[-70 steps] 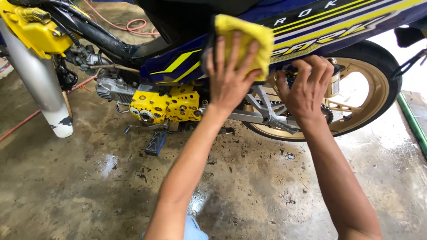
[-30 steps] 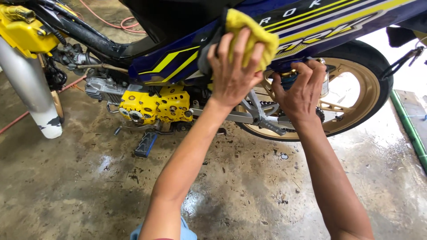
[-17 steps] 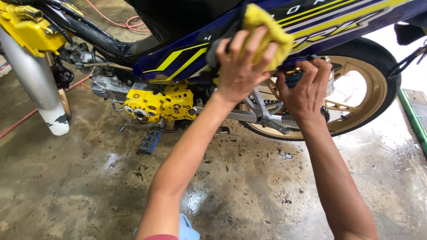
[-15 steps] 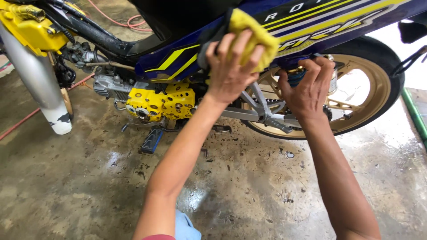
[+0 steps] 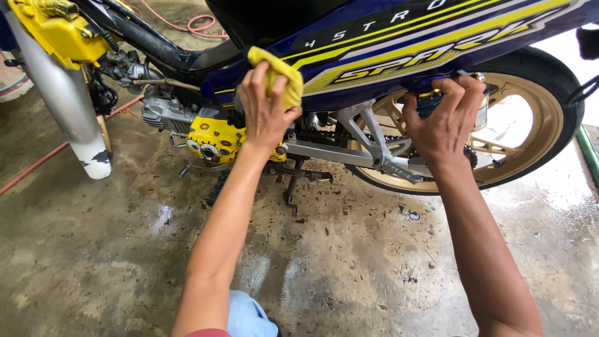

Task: The person wipes the side panel and seat area of a blue and yellow motorcycle using a yellow cloth. They move the cloth back and forth across the bodywork, focusing on the side fairing and the area beneath the seat.

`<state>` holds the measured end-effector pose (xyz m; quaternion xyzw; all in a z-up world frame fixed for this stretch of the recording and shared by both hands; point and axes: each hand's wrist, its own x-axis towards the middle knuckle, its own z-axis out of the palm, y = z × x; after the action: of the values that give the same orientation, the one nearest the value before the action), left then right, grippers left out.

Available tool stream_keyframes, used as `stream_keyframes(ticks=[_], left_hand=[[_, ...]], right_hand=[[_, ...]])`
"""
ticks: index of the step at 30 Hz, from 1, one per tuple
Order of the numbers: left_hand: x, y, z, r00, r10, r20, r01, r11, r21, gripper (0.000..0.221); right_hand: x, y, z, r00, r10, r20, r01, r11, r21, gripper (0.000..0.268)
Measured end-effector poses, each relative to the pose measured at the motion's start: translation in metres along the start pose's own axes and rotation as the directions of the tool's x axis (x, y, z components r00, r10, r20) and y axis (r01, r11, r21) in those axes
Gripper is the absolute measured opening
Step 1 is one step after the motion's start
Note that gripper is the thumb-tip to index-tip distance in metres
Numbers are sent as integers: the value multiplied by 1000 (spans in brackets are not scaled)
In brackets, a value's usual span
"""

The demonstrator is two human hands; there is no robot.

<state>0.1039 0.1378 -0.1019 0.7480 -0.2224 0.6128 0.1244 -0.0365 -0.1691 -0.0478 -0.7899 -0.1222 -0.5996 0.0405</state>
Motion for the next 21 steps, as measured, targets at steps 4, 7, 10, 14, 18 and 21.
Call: stream_keyframes(ticks=[4, 7, 10, 14, 18, 21], left_hand=[[6, 5, -1, 1000, -23, 15, 23, 999, -29, 96], [26, 34, 11, 998, 23, -63, -26, 999, -47, 91], [56, 80, 14, 994, 69, -86, -73, 996, -49, 88], [75, 115, 13, 992, 123, -26, -124, 992, -27, 110], [61, 98, 15, 994, 110, 23, -110, 994, -18, 122], [48, 74, 14, 996, 89, -28, -91, 995, -49, 107]], right_hand=[[2, -3, -2, 1000, 4, 20, -4, 1000, -31, 55], [4, -5, 1, 999, 16, 30, -15, 999, -42, 55], [2, -5, 3, 999, 25, 30, -23, 998, -56, 56], [2, -8, 0, 999, 27, 24, -25, 999, -45, 59], [3, -5, 0, 1000, 21, 10, -21, 999, -31, 57], [3, -3, -1, 1000, 9, 13, -9, 1000, -16, 56]])
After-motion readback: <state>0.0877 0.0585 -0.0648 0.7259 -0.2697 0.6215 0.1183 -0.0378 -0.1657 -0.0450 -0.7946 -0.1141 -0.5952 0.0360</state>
